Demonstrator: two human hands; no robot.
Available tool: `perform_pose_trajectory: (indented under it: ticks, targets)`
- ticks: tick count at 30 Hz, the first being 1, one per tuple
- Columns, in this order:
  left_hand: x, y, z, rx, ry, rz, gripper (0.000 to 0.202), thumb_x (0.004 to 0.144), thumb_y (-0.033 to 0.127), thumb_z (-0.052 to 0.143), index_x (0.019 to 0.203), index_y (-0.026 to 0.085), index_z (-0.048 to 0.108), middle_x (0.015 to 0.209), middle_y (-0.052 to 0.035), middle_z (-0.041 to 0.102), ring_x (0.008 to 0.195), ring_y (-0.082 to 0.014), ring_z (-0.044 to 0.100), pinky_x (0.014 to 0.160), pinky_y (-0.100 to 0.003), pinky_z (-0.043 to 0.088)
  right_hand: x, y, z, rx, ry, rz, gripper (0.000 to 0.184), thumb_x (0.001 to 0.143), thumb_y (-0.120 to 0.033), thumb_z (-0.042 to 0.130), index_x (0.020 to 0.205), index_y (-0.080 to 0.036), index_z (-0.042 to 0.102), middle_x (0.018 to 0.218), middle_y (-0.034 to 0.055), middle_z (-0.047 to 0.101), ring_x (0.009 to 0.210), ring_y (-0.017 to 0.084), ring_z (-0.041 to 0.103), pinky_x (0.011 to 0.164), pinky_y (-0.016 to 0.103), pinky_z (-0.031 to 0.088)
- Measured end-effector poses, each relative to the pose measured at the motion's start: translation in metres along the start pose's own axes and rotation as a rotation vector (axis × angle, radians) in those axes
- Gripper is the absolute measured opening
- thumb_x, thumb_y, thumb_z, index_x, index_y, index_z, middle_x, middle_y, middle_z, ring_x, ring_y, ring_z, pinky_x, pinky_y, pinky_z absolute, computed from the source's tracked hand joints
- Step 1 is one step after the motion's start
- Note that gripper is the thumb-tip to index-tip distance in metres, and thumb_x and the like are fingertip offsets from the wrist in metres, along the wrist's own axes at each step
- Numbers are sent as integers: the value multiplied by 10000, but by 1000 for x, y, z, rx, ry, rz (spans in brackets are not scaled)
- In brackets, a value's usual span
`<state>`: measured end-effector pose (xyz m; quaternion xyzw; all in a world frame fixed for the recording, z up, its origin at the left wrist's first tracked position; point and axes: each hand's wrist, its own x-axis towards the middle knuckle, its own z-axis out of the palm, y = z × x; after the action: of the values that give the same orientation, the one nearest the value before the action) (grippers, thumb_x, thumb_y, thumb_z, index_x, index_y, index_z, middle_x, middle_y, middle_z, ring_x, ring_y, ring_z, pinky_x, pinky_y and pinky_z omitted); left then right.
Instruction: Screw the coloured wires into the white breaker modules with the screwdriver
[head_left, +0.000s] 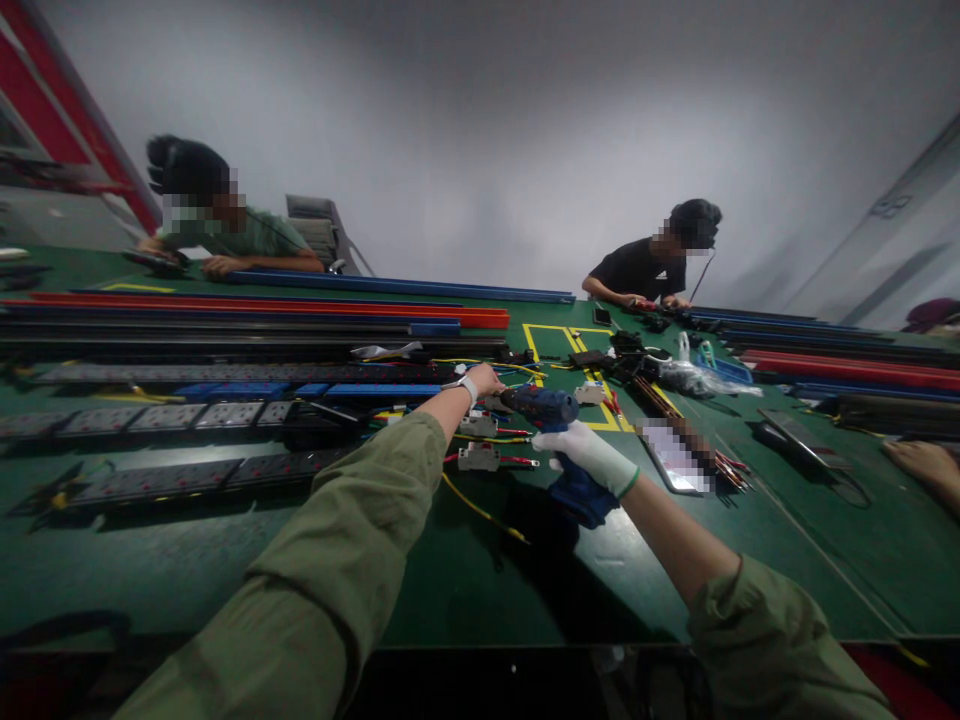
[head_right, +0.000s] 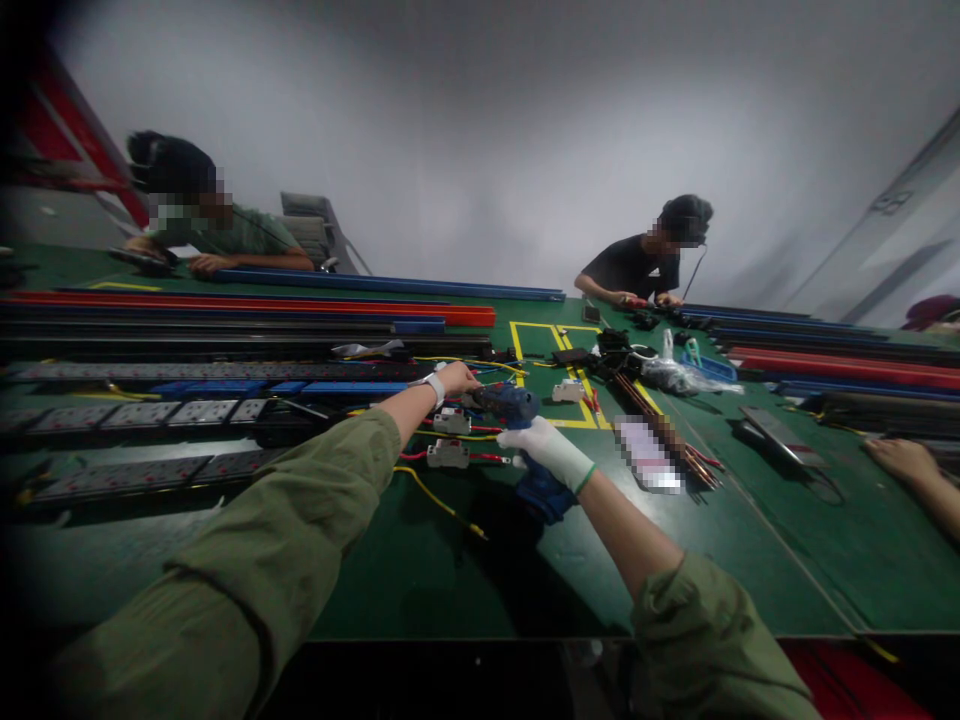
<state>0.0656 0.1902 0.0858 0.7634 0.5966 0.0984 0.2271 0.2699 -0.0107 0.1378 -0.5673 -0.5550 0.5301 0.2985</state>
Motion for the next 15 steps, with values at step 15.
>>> perform_pose_trajectory:
  ticks: [15]
  targets:
    - [0, 0, 0, -11, 0, -8, 266, 864, 350, 750, 975, 136, 860, 886, -81, 811, 754, -159, 673, 645, -212, 452, -1, -1, 0, -5, 9, 11, 261, 776, -299, 786, 760, -198, 546, 591, -36, 558, 484, 100, 513, 445, 219, 367]
